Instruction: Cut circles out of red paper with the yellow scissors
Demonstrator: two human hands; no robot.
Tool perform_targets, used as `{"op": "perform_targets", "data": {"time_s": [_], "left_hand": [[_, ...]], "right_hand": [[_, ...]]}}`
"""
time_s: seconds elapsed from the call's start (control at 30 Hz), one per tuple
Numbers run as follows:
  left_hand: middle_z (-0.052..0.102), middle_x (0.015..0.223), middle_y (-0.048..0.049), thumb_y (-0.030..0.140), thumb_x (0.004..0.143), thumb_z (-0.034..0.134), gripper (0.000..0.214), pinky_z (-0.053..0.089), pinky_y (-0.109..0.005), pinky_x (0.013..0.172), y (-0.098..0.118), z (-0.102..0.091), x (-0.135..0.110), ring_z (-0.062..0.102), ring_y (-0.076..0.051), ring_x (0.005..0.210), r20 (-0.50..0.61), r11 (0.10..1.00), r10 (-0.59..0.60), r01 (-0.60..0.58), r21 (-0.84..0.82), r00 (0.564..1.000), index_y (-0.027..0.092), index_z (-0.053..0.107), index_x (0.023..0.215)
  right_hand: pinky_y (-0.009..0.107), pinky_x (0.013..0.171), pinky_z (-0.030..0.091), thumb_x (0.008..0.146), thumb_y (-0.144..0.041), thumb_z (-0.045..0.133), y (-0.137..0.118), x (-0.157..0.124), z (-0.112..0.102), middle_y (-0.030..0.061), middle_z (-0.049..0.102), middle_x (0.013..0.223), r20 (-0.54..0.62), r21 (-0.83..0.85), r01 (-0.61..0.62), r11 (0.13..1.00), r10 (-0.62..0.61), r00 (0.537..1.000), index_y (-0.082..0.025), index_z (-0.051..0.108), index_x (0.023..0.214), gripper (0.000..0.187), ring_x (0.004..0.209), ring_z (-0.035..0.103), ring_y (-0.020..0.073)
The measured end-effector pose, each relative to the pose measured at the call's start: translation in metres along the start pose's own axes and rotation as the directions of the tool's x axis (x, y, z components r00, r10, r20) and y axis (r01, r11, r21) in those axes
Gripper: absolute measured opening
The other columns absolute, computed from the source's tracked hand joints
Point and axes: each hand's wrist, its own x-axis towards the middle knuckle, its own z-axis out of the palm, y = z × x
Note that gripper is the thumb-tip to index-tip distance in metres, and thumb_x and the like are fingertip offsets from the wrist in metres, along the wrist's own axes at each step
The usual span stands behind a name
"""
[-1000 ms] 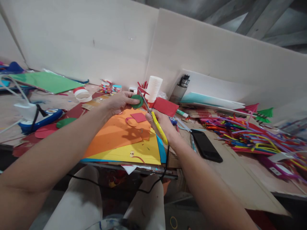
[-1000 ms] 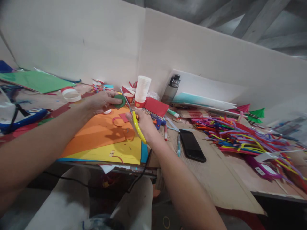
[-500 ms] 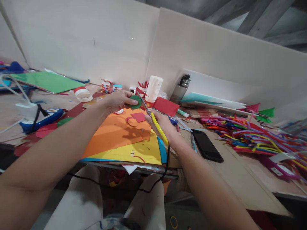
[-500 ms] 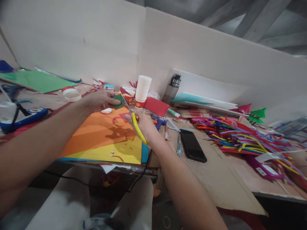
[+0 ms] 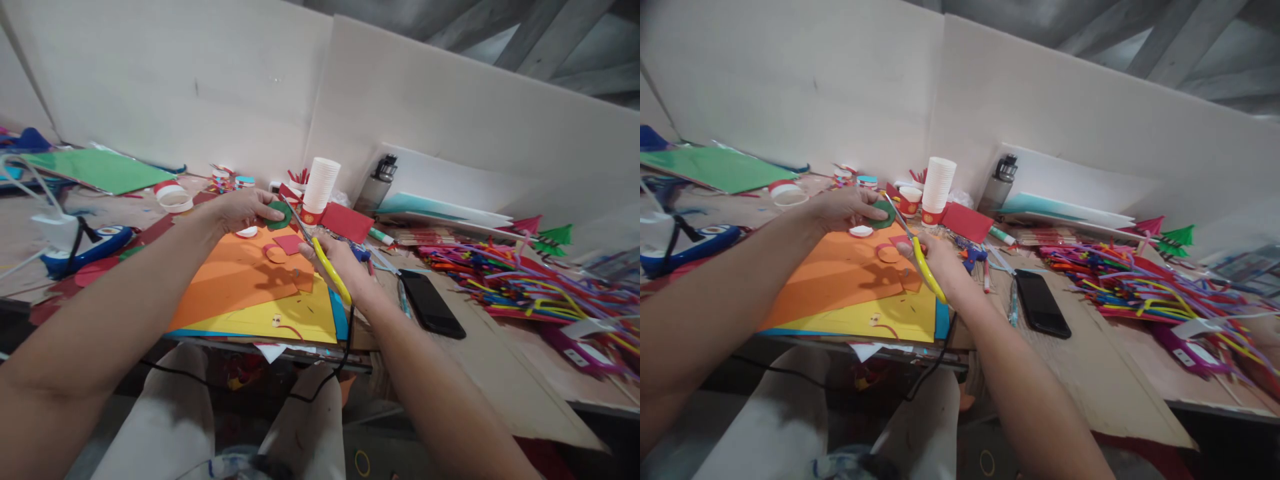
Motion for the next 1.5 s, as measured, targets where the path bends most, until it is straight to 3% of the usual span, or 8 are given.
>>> {"op": "perform_targets", "data": {"time_s": [0.27,0.5,0.67,0.83,1.0,1.23,1.5], "left_hand": [[0.064,0.064,-0.0032,0.006,0.063,0.075,0.008,0.041,-0.018,0.054,0.003,-0.005,-0.002,0.056,-0.009,0.058,0.072,0.998,-0.064,0.062,0.03,0.995,0.011,0.07,0.069],[0.06,0.063,-0.0017,0.003,0.071,0.068,0.008,0.04,-0.018,0.054,0.005,-0.006,-0.004,0.053,-0.006,0.055,0.057,0.991,-0.123,0.12,0.064,0.991,0.01,0.066,0.067],[0.062,0.065,-0.002,0.007,0.067,0.074,0.009,0.044,-0.022,0.062,0.005,-0.01,-0.004,0.056,-0.009,0.061,0.054,0.986,-0.138,0.133,0.098,0.989,0.012,0.068,0.072],[0.067,0.071,-0.0028,0.012,0.063,0.075,0.011,0.044,-0.024,0.064,0.0,-0.017,0.001,0.059,-0.012,0.066,-0.004,0.972,-0.049,0.049,0.229,0.999,0.015,0.072,0.074],[0.069,0.072,-0.0024,0.021,0.061,0.076,0.014,0.047,-0.028,0.074,-0.003,-0.02,0.002,0.06,-0.013,0.07,-0.06,0.949,0.135,-0.111,0.296,0.989,0.015,0.071,0.073],[0.067,0.067,-0.0016,0.029,0.059,0.079,0.023,0.047,-0.03,0.074,-0.01,-0.029,0.009,0.06,-0.014,0.069,-0.209,0.922,0.254,-0.171,0.346,0.944,0.013,0.071,0.075],[0.067,0.065,-0.0012,0.033,0.056,0.082,0.028,0.044,-0.027,0.063,-0.017,-0.04,0.014,0.057,-0.013,0.063,-0.277,0.919,0.247,-0.134,0.37,0.929,0.014,0.071,0.074]], "right_hand": [[0.024,0.057,0.028,0.087,-0.064,0.045,-0.001,0.0,0.001,-0.0018,0.048,0.066,0.032,-0.009,-0.033,0.999,0.033,0.999,-0.019,0.048,0.073,0.048,0.06,0.041,0.0107],[0.023,0.056,0.028,0.086,-0.064,0.047,-0.001,0.0,0.001,-0.0022,0.048,0.066,0.043,0.002,-0.043,0.999,0.043,0.998,-0.018,0.051,0.074,0.048,0.061,0.042,0.0103],[0.023,0.055,0.027,0.085,-0.065,0.049,-0.002,0.0,0.001,-0.0024,0.047,0.065,0.05,0.013,-0.037,0.999,0.037,0.998,-0.017,0.052,0.073,0.049,0.059,0.04,0.0093],[0.022,0.055,0.029,0.085,-0.064,0.049,0.002,0.001,0.001,-0.0022,0.048,0.062,0.009,0.066,-0.028,0.997,0.028,1.0,-0.017,0.054,0.073,0.049,0.058,0.042,0.0099],[0.022,0.055,0.032,0.088,-0.06,0.047,0.008,0.003,0.0,-0.0019,0.049,0.06,-0.033,0.081,-0.064,0.995,0.067,0.997,-0.017,0.056,0.075,0.046,0.056,0.045,0.0106],[0.023,0.057,0.033,0.081,-0.058,0.06,0.009,0.004,-0.002,0.0,0.056,0.063,0.107,-0.033,-0.042,0.999,0.045,0.993,-0.016,0.066,0.078,0.042,0.059,0.049,0.0114],[0.025,0.058,0.034,0.074,-0.054,0.071,0.007,-0.003,0.004,0.0034,0.067,0.078,0.273,-0.156,0.025,0.987,0.018,0.962,-0.019,0.071,0.096,0.041,0.067,0.056,0.0147]]}}
